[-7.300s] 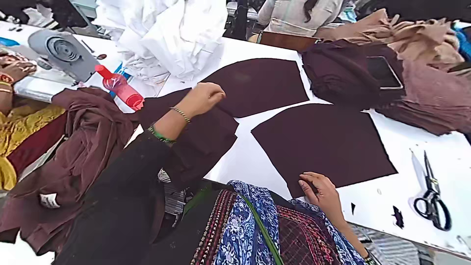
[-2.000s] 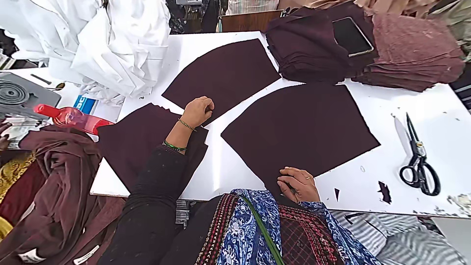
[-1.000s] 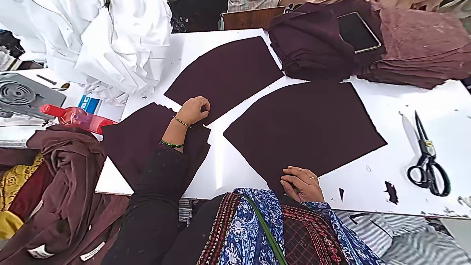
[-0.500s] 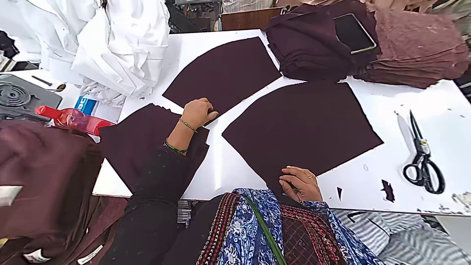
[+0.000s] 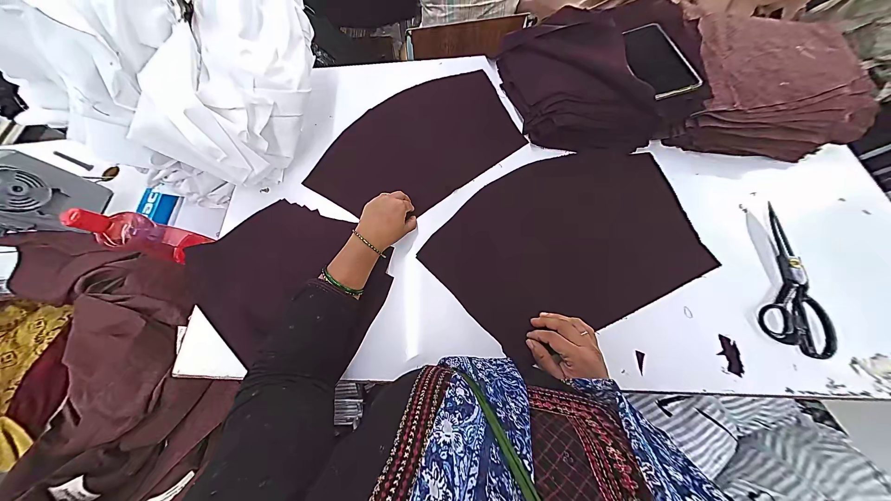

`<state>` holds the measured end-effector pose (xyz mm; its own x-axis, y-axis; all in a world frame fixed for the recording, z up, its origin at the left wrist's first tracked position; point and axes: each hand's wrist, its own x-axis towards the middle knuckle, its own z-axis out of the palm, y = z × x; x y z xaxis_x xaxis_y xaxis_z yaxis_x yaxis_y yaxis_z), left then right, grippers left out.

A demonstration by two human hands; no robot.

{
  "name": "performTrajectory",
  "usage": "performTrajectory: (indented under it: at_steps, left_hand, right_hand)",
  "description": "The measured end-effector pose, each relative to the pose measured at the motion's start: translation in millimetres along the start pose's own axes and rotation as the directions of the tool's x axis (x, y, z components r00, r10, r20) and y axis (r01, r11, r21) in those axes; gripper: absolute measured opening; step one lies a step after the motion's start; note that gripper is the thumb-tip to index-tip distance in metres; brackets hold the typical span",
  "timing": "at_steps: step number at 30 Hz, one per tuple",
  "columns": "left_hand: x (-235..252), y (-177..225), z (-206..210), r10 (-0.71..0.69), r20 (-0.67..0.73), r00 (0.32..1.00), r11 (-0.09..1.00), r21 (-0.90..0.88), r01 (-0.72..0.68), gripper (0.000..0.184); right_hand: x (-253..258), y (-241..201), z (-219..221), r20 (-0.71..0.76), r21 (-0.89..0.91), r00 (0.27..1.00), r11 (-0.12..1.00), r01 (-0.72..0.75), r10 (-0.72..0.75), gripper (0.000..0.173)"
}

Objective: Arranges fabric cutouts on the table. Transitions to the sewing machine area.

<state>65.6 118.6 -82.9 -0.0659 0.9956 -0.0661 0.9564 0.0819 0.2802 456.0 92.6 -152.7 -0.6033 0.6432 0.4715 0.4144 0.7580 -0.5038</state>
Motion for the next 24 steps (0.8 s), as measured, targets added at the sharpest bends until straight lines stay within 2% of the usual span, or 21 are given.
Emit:
performTrajectory:
  at_steps: [8, 11, 14, 16, 20, 22, 24]
  left_hand:
    - [2, 2, 3, -0.036, -0.01, 0.999, 0.999, 0.027, 0.036, 0.025]
    - [0, 3, 7, -0.023, -0.103, 0.994, 1.0, 0.01, 0.024, 0.023]
    - [0, 6, 6, -0.109, -0.261, 0.959, 0.994, -0.03, 0.105, 0.027]
    - [2, 4, -2, -0.208, -0.267, 0.941, 0.978, -0.082, 0.193, 0.033]
    - [4, -17, -7, -0.264, -0.245, 0.933, 0.963, -0.116, 0.242, 0.036]
    - [1, -21, -16, -0.241, -0.245, 0.939, 0.967, -0.14, 0.211, 0.038]
    - [-6, -3, -31, -0.132, -0.314, 0.94, 0.983, -0.16, 0.085, 0.04]
  right_hand:
    - [1, -1, -2, 0.02, -0.01, 1.0, 1.0, -0.008, 0.008, 0.031]
    - [1, -1, -2, 0.023, -0.005, 1.0, 1.0, -0.015, 0.015, 0.032]
    - [1, 0, -2, 0.022, -0.003, 1.0, 1.0, -0.008, 0.008, 0.032]
    - [1, -1, -2, 0.019, 0.007, 1.0, 1.0, -0.009, 0.008, 0.032]
    - [2, -2, -3, 0.035, 0.021, 0.999, 1.0, -0.019, 0.018, 0.031]
    - [2, -2, -3, 0.035, 0.036, 0.999, 0.999, -0.016, 0.014, 0.031]
    - [-1, 2, -1, -0.034, 0.08, 0.999, 0.997, 0.02, -0.017, 0.03]
